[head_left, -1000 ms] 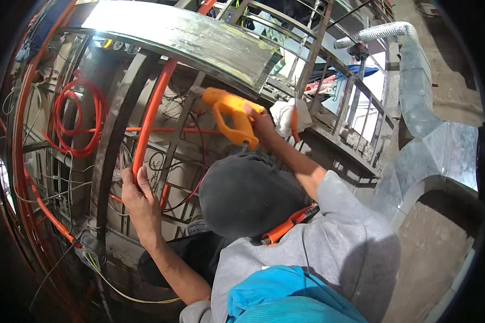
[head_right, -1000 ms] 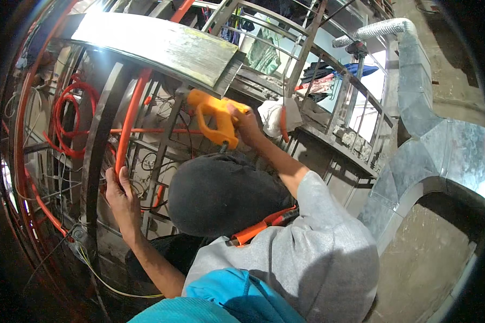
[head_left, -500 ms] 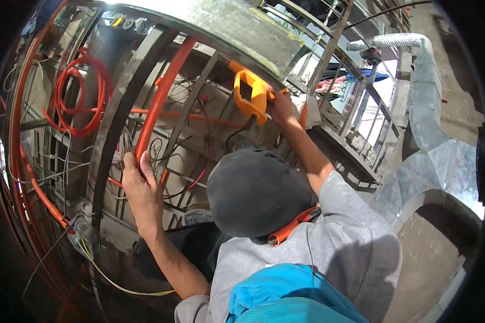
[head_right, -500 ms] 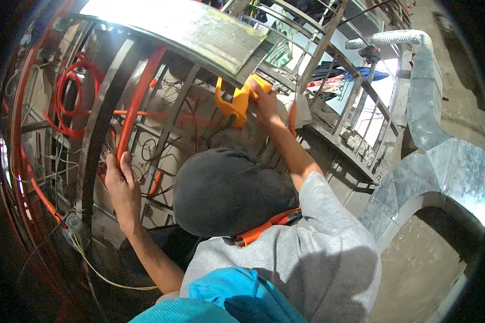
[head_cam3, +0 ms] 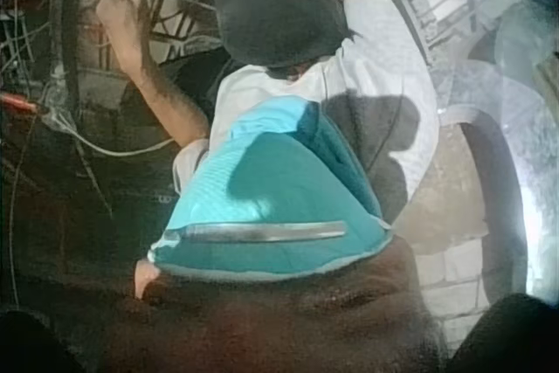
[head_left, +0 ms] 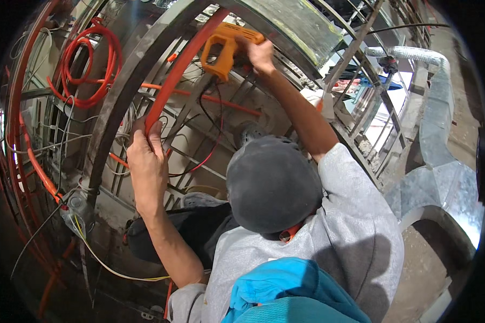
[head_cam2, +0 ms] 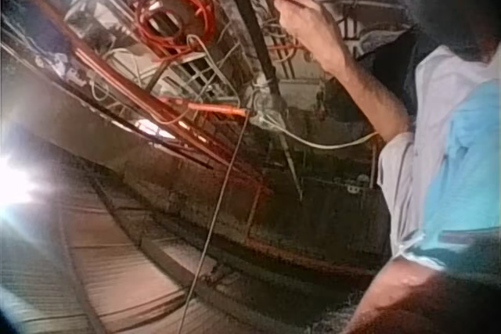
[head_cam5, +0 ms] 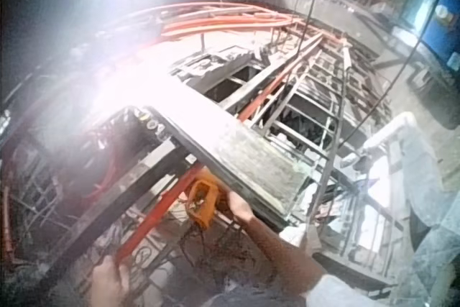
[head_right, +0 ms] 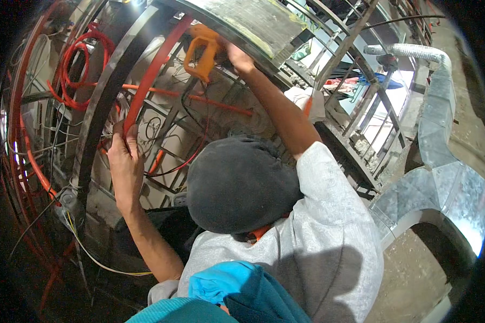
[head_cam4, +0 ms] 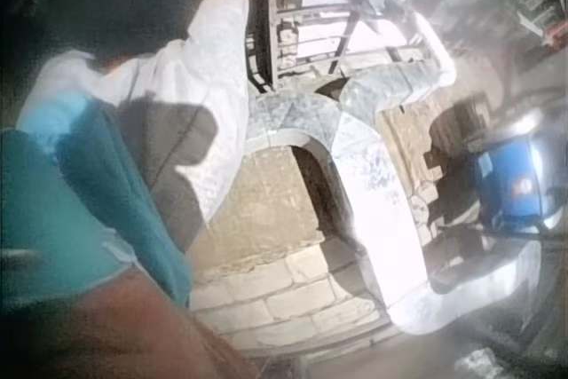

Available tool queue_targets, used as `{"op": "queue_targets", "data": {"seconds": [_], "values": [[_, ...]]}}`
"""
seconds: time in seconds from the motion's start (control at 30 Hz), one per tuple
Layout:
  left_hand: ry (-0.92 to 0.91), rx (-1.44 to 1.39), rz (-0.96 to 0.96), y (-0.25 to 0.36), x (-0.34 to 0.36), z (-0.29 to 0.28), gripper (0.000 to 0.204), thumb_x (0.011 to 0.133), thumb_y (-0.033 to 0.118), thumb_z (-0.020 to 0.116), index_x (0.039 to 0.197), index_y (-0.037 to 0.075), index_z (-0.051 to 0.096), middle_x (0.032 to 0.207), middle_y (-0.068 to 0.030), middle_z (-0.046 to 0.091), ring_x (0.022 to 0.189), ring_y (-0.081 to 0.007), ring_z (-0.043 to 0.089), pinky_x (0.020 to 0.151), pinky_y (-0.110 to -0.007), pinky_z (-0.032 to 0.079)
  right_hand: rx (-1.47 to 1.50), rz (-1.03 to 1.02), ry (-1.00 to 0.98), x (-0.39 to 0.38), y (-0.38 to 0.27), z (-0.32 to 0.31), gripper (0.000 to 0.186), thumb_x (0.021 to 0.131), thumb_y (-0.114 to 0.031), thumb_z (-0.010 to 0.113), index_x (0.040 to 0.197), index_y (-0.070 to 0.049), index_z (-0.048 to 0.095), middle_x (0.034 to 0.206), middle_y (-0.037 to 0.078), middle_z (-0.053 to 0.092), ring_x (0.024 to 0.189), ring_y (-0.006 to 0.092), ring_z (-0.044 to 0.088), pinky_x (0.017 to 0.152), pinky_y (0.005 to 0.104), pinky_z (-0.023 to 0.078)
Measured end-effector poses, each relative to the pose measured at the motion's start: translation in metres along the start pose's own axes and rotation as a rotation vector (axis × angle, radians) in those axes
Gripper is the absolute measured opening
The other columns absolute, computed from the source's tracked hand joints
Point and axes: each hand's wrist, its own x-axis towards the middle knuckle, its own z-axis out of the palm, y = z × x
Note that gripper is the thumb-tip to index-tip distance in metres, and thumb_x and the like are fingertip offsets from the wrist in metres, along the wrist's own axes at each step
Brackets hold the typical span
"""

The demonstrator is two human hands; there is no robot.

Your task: The person works on an overhead electrical junction box, pulling wires through orange conduit and stripping insulation from a cable by hand.

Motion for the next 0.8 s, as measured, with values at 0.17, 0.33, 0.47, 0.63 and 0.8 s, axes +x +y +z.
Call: {"op": "queue_targets", "data": {"seconds": [0.17,0.33,0.47,0.63,0.8], "values": [[-0.01,-0.046,0.04,0.012,0.006,0.005,0.029,0.108,0.022,0.051,0.12,-0.002,0.062,0.082,-0.0275,0.067,0.071,-0.0414,0.065,0.065,-0.047,0.047,-0.298,-0.058,0.012,0.044,-0.001,0.04,0.053,0.069,-0.036,0.093,0.101,0.002,0.072,0.094,0.01,0.074,0.077,0.0213,0.071,0.081,0.0374,0.057],[-0.05,-0.027,0.017,0.006,0.001,-0.004,0.03,0.107,0.02,0.05,0.123,-0.004,0.057,0.077,-0.0278,0.06,0.069,-0.0459,0.055,0.065,-0.048,0.045,-0.817,-0.238,-0.115,0.078,0.051,0.087,0.048,0.071,-0.035,0.089,0.1,0.0,0.071,0.092,0.011,0.073,0.078,0.0266,0.07,0.087,0.0424,0.055],[-0.085,0.009,-0.03,0.021,0.005,-0.001,0.031,0.109,0.023,0.048,0.125,-0.003,0.055,0.077,-0.0274,0.058,0.066,-0.0443,0.053,0.062,-0.048,0.044,-0.842,-0.065,-0.164,0.085,0.075,0.097,0.048,0.072,-0.034,0.088,0.102,-0.001,0.071,0.093,0.012,0.073,0.079,0.0273,0.07,0.087,0.0427,0.055],[-0.112,0.024,-0.055,0.005,0.005,-0.001,0.032,0.11,0.025,0.048,0.124,-0.003,0.054,0.083,-0.0287,0.059,0.072,-0.0465,0.051,0.067,-0.047,0.045,-0.847,-0.029,-0.227,0.085,0.086,0.106,0.047,0.073,-0.034,0.087,0.104,-0.001,0.071,0.095,0.012,0.073,0.082,0.0282,0.069,0.088,0.043,0.055],[-0.104,-0.071,0.014,0.01,0.011,0.003,0.033,0.109,0.026,0.048,0.124,-0.003,0.054,0.097,-0.028,0.06,0.087,-0.0461,0.054,0.078,-0.046,0.046,-0.881,-0.019,-0.256,0.085,0.097,0.103,0.047,0.074,-0.034,0.085,0.105,-0.002,0.071,0.097,0.013,0.073,0.084,0.0291,0.069,0.088,0.0434,0.055]]}}
